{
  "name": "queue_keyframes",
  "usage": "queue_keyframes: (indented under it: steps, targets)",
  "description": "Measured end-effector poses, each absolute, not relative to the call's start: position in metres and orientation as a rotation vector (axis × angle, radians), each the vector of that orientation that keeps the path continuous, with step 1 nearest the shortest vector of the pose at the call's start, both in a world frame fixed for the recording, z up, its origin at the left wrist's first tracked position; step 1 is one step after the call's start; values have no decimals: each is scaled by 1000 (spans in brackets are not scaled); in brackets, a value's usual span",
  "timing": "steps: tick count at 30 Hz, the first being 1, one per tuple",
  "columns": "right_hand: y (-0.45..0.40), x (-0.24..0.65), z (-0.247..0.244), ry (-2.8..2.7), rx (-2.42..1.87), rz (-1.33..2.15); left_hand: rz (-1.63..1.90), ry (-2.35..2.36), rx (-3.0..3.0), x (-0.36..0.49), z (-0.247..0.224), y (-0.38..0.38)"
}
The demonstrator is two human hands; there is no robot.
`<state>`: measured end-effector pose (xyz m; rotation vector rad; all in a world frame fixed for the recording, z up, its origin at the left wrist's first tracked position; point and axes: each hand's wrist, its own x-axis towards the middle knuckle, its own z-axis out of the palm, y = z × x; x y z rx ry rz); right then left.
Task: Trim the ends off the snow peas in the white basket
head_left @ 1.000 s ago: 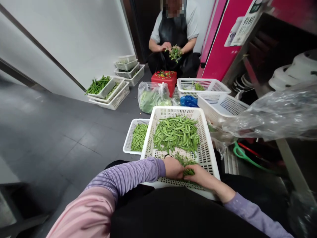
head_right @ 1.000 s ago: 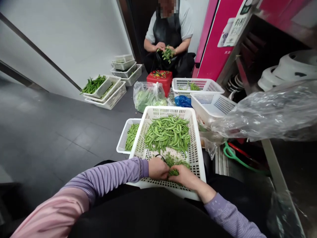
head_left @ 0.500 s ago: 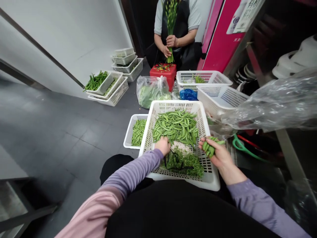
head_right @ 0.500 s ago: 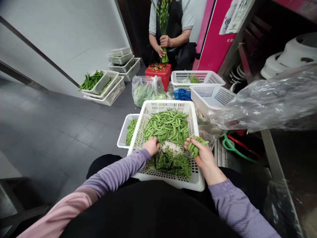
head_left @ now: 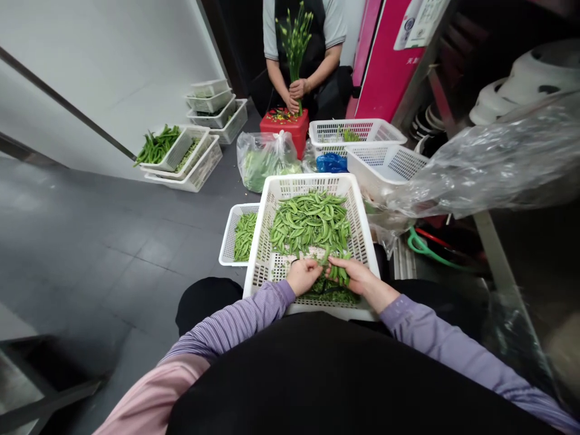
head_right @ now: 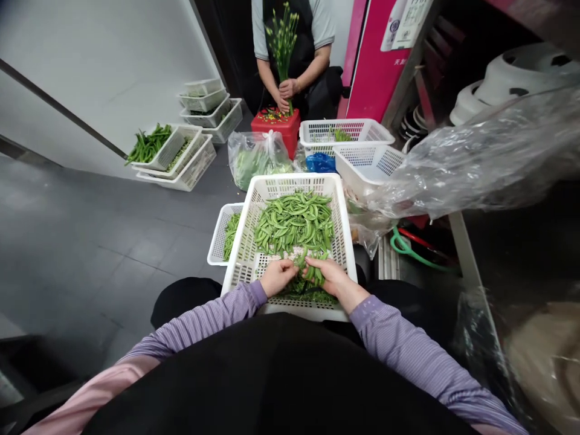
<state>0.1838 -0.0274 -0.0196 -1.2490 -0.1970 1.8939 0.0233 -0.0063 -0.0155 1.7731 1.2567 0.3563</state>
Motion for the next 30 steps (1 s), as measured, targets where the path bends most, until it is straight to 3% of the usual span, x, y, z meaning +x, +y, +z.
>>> queue_keyframes:
  steps: [4, 12, 21, 25, 30]
  targets:
    - [-32, 185, -10, -503, -1210, 1754, 223, 1175, 1978, 20, -5, -16]
    - [-38, 193, 4, -1455, -1463, 941, 117, 1166, 2024, 24, 39, 10]
    - [-43, 193, 6, -1636, -1399, 783, 213, 991, 1183, 31, 39, 1]
    - [-42, 192, 8, -1707, -1368, 744, 242, 918, 1109, 29, 41, -2]
    - [-42, 190, 6, -1494, -1397, 930, 267, 1009, 1291, 30, 25, -4]
